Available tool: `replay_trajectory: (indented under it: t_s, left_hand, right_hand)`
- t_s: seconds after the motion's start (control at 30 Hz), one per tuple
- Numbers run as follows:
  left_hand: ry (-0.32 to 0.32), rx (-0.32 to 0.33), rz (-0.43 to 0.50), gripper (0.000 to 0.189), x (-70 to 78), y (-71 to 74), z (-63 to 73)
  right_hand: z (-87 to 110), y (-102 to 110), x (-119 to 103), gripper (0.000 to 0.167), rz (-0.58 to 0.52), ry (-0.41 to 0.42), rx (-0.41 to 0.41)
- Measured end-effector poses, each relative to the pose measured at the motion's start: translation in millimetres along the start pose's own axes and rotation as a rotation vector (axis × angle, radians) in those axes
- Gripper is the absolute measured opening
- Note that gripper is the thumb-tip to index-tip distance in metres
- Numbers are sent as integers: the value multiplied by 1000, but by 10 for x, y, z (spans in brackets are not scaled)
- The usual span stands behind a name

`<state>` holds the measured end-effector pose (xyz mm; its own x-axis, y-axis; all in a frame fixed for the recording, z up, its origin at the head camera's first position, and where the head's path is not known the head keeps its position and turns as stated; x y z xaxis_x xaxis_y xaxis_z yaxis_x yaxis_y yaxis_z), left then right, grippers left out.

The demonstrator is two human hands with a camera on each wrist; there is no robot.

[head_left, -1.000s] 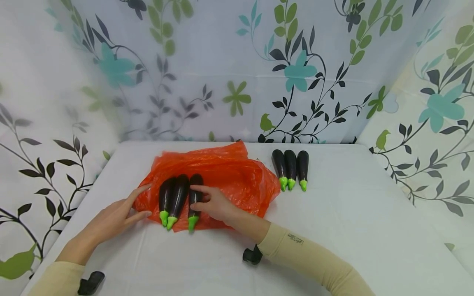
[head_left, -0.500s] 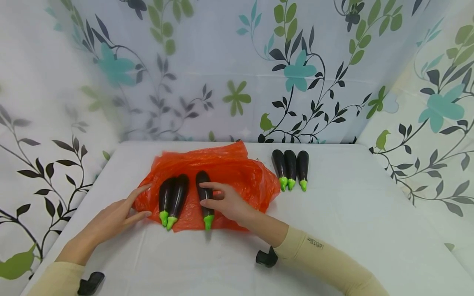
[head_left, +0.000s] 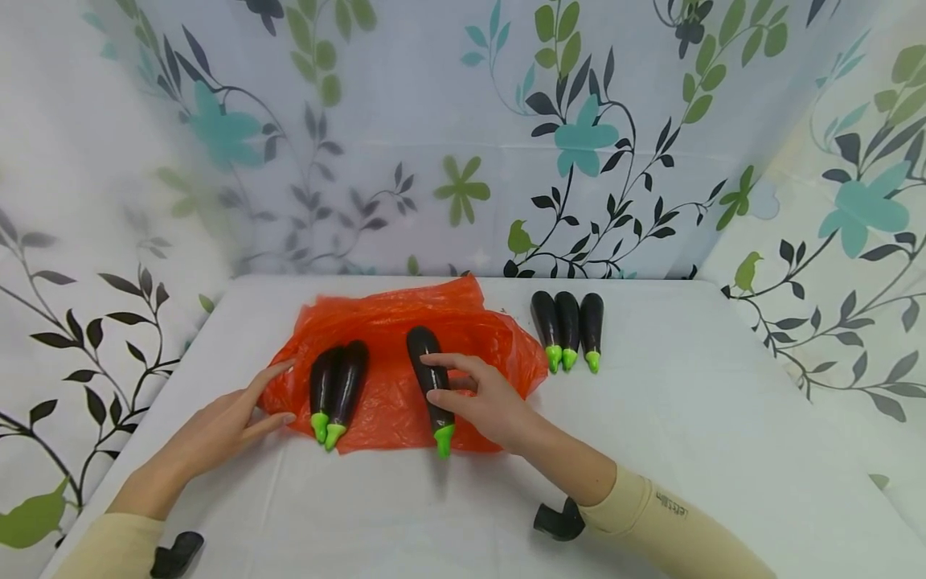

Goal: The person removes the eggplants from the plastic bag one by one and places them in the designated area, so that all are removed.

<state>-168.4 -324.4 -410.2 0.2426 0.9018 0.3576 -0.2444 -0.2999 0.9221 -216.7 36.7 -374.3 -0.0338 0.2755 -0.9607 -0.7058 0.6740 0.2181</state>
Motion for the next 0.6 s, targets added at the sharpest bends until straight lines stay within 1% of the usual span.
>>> replay_trajectory:
  t_s: [0.33, 0.6]
  left_hand:
    - [-6, 6, -1, 78, -1, 0, 3]
    - [6, 2, 2, 79, -5, -8, 6]
  right_hand:
    - [171, 76, 9, 42, -53, 37, 24]
    - [265, 138, 6, 43, -38, 50, 28]
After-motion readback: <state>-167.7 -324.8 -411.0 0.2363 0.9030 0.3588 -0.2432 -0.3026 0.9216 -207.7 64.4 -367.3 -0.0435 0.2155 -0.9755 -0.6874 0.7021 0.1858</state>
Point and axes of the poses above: each hand's wrist, its own z-axis away from the middle knuckle, its own y-axis out of the back of the hand, x = y × z, the point moved 2 cm from there along -z, towards the middle knuckle, and after that the axes turned 12 degrees about -x, right-handed, at the moved point
